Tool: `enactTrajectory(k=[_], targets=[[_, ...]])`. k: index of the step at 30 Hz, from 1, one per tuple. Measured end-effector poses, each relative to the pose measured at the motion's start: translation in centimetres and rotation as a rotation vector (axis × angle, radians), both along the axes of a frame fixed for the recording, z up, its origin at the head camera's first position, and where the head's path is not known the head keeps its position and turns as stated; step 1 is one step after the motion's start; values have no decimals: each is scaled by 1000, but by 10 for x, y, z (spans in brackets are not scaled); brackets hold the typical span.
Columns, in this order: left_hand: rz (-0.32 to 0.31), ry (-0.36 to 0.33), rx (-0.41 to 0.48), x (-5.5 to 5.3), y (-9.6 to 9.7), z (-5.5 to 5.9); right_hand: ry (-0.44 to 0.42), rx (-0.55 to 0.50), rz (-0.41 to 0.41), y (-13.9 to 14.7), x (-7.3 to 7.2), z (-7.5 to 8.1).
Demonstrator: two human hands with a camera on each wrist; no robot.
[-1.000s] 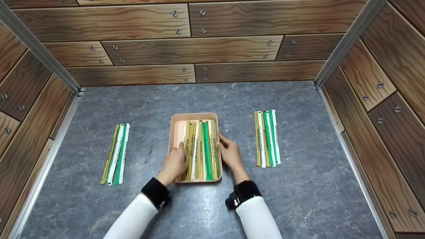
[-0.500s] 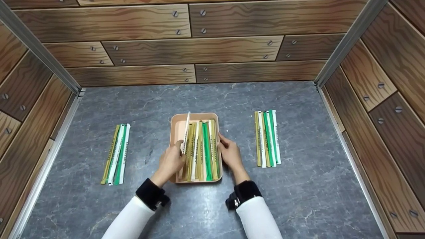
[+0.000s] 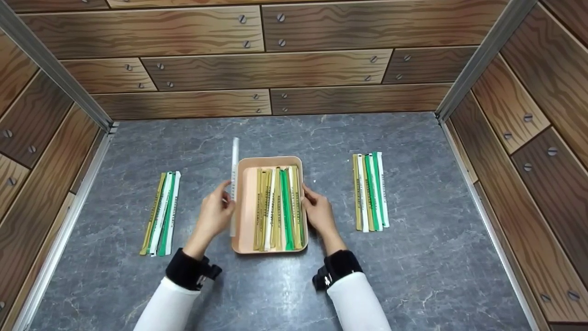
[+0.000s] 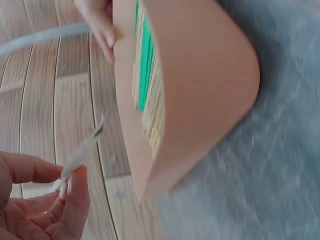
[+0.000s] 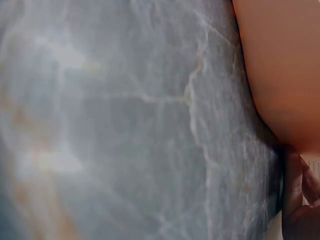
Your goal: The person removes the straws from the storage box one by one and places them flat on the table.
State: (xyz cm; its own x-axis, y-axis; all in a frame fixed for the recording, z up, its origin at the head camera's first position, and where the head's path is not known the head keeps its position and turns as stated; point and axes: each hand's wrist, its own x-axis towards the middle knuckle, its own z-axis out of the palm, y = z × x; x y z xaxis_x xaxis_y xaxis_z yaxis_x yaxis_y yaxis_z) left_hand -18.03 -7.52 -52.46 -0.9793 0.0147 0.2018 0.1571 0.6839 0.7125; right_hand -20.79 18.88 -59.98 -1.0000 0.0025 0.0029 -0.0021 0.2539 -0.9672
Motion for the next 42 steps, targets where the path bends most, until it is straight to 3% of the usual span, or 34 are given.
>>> enactTrajectory(k=[3, 14, 23, 27, 31, 36, 42], targets=[[65, -5, -9, -2, -14, -3, 5, -9, -2, 0, 0, 0], [245, -186, -114, 3, -76, -32, -7, 10, 9, 1, 0, 1], [323, -311, -178, 10, -104, -43, -25, -35, 39, -7, 10, 31], [354, -313, -211, 12, -110, -47, -32, -35, 38, -7, 11, 33], [368, -301, -240, 12, -114, -48, -49, -49, 24, -3, 5, 21], [407, -277, -271, 11, -118, -49, -24, 16, 13, 1, 0, 4], [444, -273, -317, 12, -121, -48, 5, 22, 11, 1, 0, 0]])
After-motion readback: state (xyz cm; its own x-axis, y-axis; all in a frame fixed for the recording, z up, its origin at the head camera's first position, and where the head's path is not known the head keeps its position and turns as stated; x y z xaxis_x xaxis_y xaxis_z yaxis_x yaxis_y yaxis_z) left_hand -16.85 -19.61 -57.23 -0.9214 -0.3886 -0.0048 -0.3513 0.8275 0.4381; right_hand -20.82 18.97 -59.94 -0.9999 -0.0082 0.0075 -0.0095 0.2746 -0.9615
